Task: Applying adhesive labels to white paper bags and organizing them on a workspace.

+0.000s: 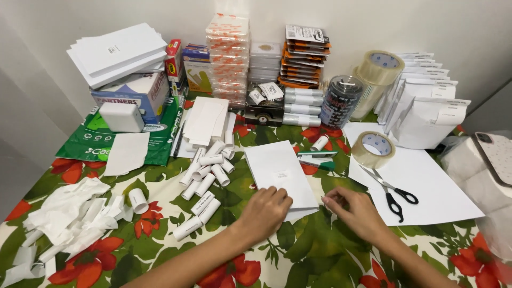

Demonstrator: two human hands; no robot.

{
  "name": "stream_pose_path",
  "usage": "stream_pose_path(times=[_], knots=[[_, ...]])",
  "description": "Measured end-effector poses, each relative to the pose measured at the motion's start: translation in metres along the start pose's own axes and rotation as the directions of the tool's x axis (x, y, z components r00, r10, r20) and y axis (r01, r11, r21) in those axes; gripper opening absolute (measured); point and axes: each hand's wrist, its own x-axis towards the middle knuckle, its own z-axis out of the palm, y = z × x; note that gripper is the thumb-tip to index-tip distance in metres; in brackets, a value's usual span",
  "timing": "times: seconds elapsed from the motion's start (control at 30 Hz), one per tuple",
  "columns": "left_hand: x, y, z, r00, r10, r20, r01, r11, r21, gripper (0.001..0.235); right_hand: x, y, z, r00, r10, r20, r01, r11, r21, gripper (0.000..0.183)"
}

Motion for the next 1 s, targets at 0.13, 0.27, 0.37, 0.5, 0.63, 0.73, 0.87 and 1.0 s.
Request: stream_pose_path(times=[0.13,0.27,0.37,0.5,0.63,0.73,0.87,1.0], knots=[[-0.013,0.004,0.010,0.995,-0.043,0.094,0.043,0.999,0.002,0.030,0.012,0.003,0.003,0.995,0.074,0.064,-0.082,0.989,0.126,0.031],[-0.024,0.009,0.016,0.949,-0.093,0.300,0.112,0.992,-0.049,0.055,0.031,0.010,0.020,0.998,-0.008,0.055,-0.001,0.986,0.165,0.033],[-0.029,0.014,0.013,0.936,-0.088,0.340,0.120,0.990,-0.073,0.058,0.047,0.022,0.036,0.997,-0.073,0.038,0.068,0.992,0.108,0.025],[-0.029,0.016,0.003,0.971,-0.064,0.232,0.118,0.966,-0.230,0.053,0.060,0.030,0.032,0.993,-0.061,0.102,0.055,0.997,0.056,0.018],[-0.018,0.030,-0.023,0.927,-0.055,0.371,0.189,0.923,-0.336,0.051,0.062,0.016,-0.004,0.972,-0.007,0.237,-0.038,0.982,0.187,0.021],[-0.012,0.035,-0.033,0.962,0.014,0.273,0.116,0.883,-0.454,0.049,0.067,0.007,-0.031,0.970,-0.061,0.234,-0.006,0.961,0.276,0.017],[0.010,0.026,-0.043,0.999,0.024,0.036,-0.005,0.893,-0.449,0.040,0.056,-0.042,-0.073,0.986,-0.036,0.163,0.040,0.999,-0.020,0.012],[0.039,-0.005,-0.046,0.981,-0.107,-0.165,0.025,0.902,-0.432,0.041,0.050,-0.096,-0.110,0.970,-0.195,0.146,0.234,0.908,-0.348,0.021]])
